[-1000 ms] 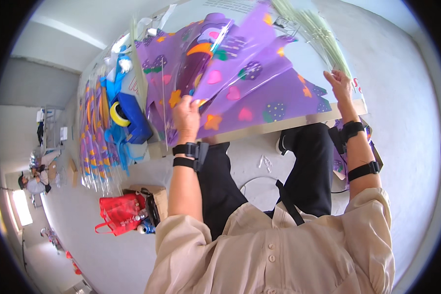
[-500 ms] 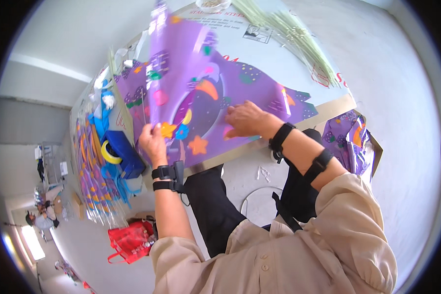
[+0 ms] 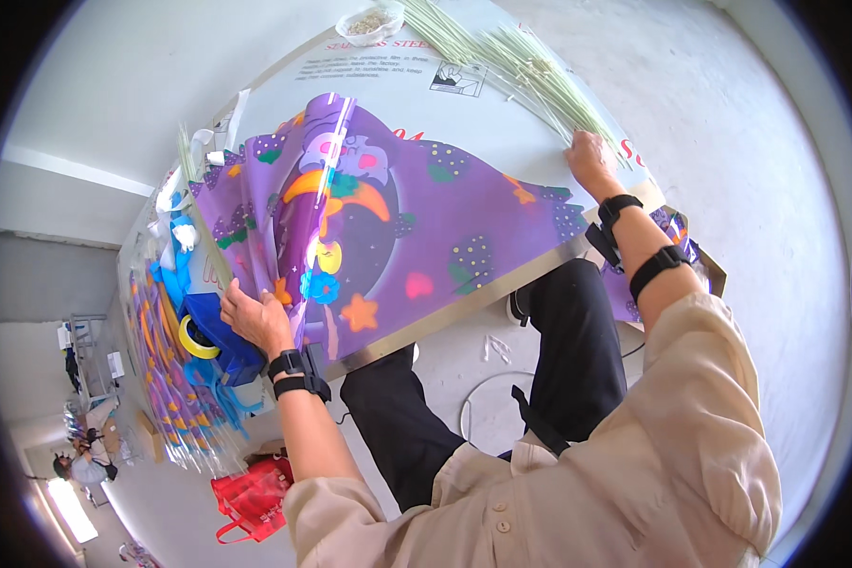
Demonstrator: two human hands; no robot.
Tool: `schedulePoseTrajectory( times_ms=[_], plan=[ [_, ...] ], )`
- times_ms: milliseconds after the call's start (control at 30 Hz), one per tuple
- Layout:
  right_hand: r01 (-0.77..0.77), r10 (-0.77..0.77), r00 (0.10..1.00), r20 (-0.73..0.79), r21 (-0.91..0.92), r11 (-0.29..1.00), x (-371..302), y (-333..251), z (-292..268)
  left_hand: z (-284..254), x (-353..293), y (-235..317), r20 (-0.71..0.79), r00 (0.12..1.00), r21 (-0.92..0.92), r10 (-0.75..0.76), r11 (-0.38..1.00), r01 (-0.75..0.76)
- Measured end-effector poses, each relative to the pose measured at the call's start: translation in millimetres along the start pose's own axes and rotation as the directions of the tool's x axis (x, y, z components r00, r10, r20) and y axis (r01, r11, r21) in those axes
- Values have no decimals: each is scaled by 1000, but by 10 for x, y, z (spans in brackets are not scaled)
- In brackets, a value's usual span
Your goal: Assembling a kite by attaching structural rods to a plastic sail using adhesive tape.
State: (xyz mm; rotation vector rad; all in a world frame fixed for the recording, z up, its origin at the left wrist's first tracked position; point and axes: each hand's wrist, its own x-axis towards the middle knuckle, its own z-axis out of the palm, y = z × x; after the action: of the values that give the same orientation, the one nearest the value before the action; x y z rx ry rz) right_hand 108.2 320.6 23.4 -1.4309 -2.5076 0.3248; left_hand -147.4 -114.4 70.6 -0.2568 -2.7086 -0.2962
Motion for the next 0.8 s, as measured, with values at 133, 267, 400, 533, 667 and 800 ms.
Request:
schedulePoseTrajectory(
  times_ms=[133, 267, 400, 533, 667, 800],
  plan=[
    [-117, 119, 990, 71, -19, 993, 122, -32, 22, -104, -197, 114, -110, 975, -138, 194, 968, -208],
    [-128, 123, 991, 55, 111, 986, 130, -81, 20, -180, -473, 236, -142, 931, -252, 337, 897, -363],
    [-62, 17, 984, 175, 259, 964, 258, 350, 140, -136, -784, 539, -15, 903, -402, 430, 824, -399],
    [-496, 95, 841, 532, 690, 527, -54, -111, -259, -148, -1034, 466, 73, 878, -477, 474, 789, -387],
    [-588, -32, 800, 599, 793, 157, -36, -45, -527, -152, -1164, 474, 89, 870, -489, 486, 782, -387],
    [-723, -258, 688, 679, 607, -330, -76, -54, -663, -219, -1229, 440, 124, 881, -494, 456, 799, -344]
  ],
)
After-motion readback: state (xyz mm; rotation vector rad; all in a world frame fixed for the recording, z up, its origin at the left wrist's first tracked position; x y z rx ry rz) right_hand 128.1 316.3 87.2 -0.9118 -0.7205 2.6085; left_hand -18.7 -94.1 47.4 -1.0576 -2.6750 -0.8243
